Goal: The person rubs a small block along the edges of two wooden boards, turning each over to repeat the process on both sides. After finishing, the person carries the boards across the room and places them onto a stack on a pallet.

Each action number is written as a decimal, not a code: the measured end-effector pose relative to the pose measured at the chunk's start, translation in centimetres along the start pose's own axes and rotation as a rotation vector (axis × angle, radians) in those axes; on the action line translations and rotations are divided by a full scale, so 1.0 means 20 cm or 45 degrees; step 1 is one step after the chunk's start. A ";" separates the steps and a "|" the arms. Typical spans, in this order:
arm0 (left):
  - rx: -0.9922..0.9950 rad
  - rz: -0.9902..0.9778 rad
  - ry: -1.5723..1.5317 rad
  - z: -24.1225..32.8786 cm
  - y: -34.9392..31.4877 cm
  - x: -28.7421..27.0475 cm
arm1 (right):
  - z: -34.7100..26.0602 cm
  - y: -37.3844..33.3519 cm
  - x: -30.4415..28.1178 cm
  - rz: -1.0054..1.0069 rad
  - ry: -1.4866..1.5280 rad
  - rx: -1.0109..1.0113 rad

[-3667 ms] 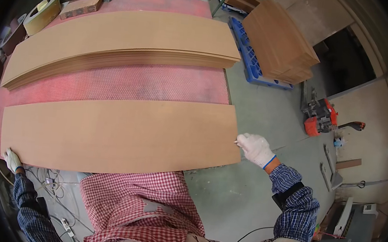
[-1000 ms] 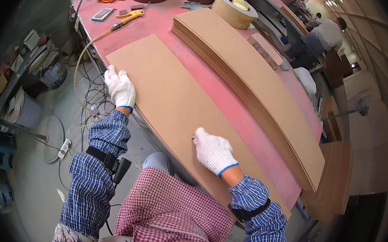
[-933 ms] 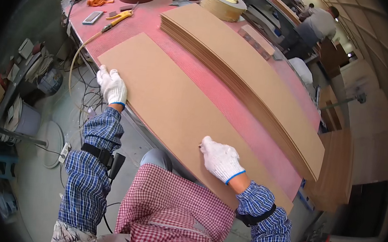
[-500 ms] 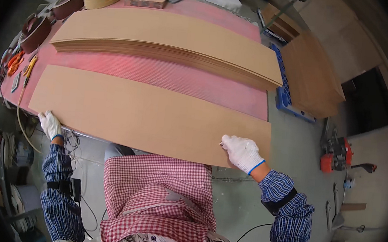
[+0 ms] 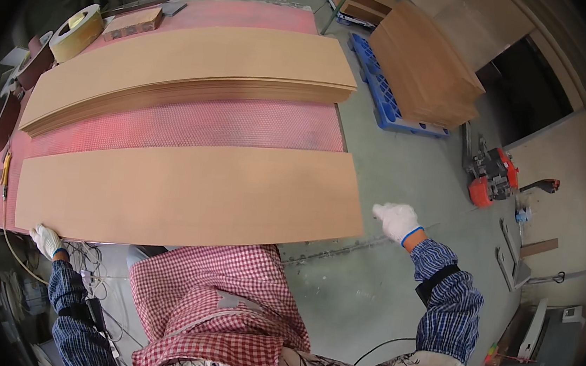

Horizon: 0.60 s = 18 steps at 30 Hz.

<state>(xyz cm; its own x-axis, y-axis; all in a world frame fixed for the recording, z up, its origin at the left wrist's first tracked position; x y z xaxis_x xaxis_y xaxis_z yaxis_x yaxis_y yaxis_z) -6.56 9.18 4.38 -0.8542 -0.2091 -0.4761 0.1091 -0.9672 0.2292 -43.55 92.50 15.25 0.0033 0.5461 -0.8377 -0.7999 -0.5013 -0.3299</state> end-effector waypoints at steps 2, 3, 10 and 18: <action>0.182 0.134 -0.041 -0.02 0.08 -0.07 | 0.02 0.04 0.07 -0.058 -0.048 -0.056; 0.054 0.023 -0.092 0.03 -0.02 0.03 | 0.05 -0.03 0.03 -0.073 0.041 0.145; 0.192 0.058 -0.045 -0.18 0.17 0.05 | -0.08 -0.08 -0.19 0.101 0.275 0.131; 0.447 0.022 0.229 -0.31 0.24 0.10 | -0.10 0.07 -0.21 0.277 0.177 -0.069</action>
Point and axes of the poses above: each hand's wrist, its own y-axis towards the middle knuckle, its own x-axis out of the palm, z = x × y, the point moved 6 cm from there along y, towards the middle knuckle, and after that the axes turned 12 degrees about -y, right-handed, at the moved point
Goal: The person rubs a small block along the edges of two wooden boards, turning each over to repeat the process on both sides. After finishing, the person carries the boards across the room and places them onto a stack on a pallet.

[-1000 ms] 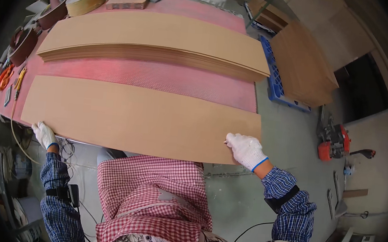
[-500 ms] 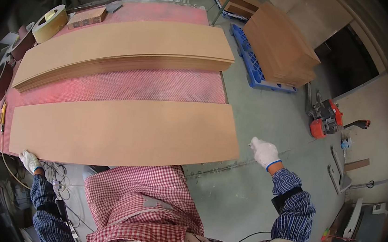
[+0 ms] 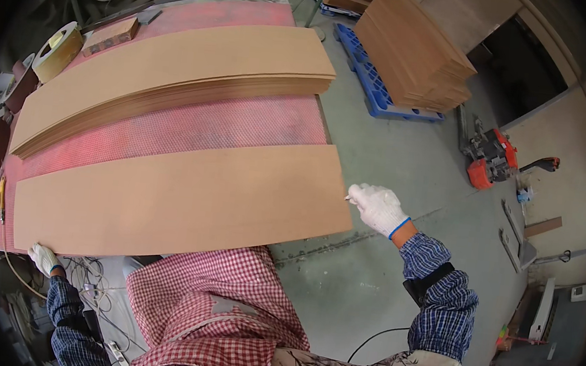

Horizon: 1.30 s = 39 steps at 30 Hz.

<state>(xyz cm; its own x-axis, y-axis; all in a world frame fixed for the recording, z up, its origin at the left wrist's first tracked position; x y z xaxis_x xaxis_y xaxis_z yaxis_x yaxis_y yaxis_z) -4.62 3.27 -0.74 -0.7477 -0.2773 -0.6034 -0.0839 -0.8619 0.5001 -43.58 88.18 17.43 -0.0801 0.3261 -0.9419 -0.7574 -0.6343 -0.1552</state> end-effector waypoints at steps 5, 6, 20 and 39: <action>0.080 -0.090 0.140 -0.08 0.11 -0.11 | -0.12 0.12 -0.03 0.018 0.064 -0.144; 0.011 -0.042 0.054 -0.05 0.06 -0.09 | -0.19 0.15 -0.06 -0.008 0.043 -0.178; 0.010 -0.004 -0.247 -0.01 0.07 -0.15 | -0.51 0.34 -0.30 0.192 0.521 -0.340; 0.608 -0.088 0.961 -0.10 0.03 0.06 | -0.03 -0.09 0.00 -0.060 0.024 -0.063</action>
Point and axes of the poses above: each hand's wrist, its own y-axis towards the middle knuckle, its own x-axis out of the palm, z = x × y, the point moved 6 cm from there along y, towards the middle knuckle, and after that the axes turned 12 degrees about -y, right-handed, at the moved point
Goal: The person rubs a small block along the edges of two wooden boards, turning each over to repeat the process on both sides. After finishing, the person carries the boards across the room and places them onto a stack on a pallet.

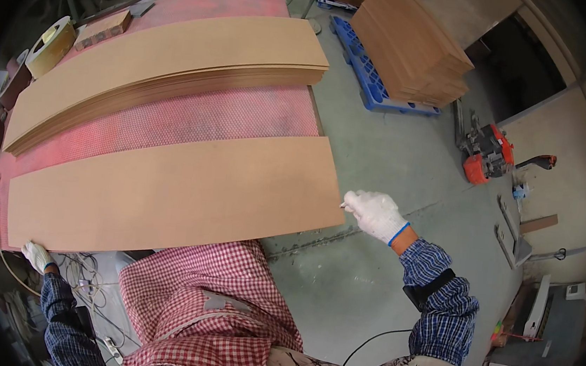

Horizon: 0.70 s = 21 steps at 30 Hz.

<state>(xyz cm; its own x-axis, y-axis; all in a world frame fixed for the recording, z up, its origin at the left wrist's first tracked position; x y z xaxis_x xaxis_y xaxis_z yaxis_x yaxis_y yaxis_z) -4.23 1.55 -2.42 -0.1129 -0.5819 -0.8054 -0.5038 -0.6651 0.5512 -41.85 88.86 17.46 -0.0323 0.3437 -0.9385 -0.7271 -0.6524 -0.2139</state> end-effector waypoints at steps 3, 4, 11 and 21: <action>0.003 0.062 -0.065 -0.03 -0.01 0.01 | -0.01 0.02 0.01 -0.057 -0.060 0.002; -0.069 0.081 -0.240 -0.01 -0.01 0.01 | -0.03 0.03 0.01 -0.061 -0.065 0.000; -0.577 0.087 -1.099 0.06 -0.05 -0.06 | -0.35 0.21 -0.13 -0.044 -0.002 -0.231; -0.952 0.270 -1.666 0.42 -0.07 -0.70 | -0.99 0.51 -0.37 0.037 0.054 -0.446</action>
Point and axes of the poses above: each hand's wrist, its own y-axis towards the middle knuckle, its own x-axis out of the palm, z = x × y, the point moved 6 cm from there along y, towards the middle knuckle, and after that the axes turned 12 degrees about -y, right-handed, at the moved point
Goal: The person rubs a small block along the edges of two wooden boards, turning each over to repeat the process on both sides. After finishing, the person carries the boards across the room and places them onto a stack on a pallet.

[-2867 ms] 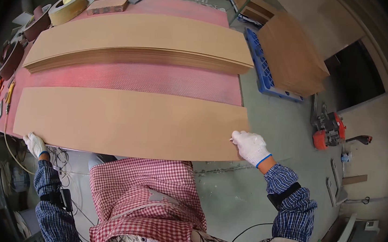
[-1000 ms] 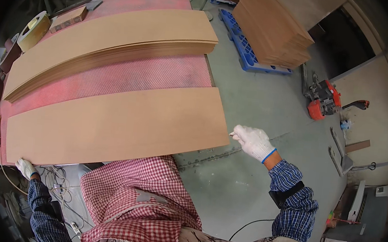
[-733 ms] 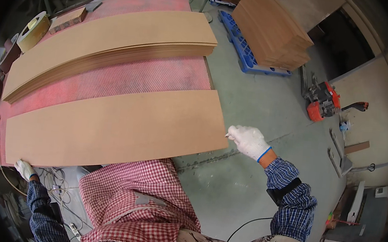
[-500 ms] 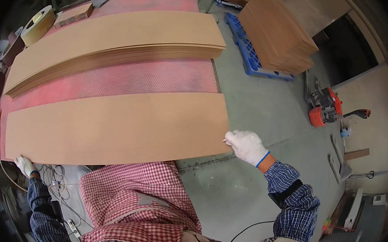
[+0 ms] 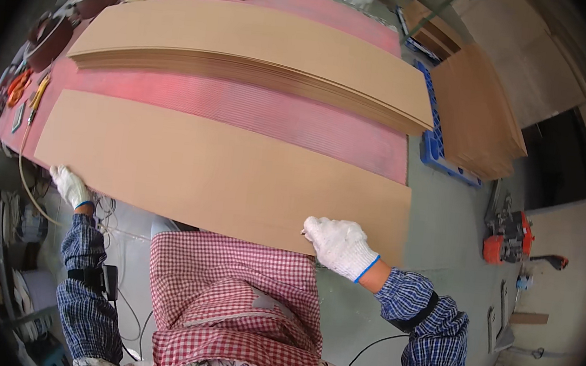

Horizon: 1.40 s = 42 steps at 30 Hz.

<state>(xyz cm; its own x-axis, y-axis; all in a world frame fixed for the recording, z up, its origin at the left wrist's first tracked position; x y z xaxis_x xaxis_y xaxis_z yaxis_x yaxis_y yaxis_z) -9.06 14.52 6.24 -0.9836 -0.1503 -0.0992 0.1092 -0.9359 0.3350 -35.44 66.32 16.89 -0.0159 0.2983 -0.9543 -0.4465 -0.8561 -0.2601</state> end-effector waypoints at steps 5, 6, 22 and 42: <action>0.058 0.112 -0.104 -0.03 0.02 -0.08 | -0.30 0.28 -0.10 0.004 -0.045 -0.136; -0.030 0.131 -0.060 -0.01 -0.02 -0.04 | -0.34 0.34 -0.11 0.043 -0.047 -0.136; -0.032 0.355 -0.216 0.11 -0.16 -0.02 | -1.58 1.57 -0.63 0.146 -0.003 -0.503; -0.203 0.336 -0.394 0.10 -0.15 -0.03 | -2.48 2.40 -0.97 0.375 0.029 -0.629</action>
<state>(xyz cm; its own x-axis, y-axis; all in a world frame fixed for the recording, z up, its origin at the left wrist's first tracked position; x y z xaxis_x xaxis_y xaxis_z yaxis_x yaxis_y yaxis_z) -9.04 18.17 7.24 -0.9130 -0.3111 0.2640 0.3595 -0.9193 0.1603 -12.22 -1.41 15.74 -0.0546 0.0130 -0.9984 0.0445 -0.9989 -0.0155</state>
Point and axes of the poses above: each hand's wrist, its own y-axis towards the middle knuckle, its own x-axis out of the palm, z = x × y, the point moved 6 cm from there along y, towards the middle knuckle, and after that the axes turned 12 degrees about -y, right-handed, at the moved point
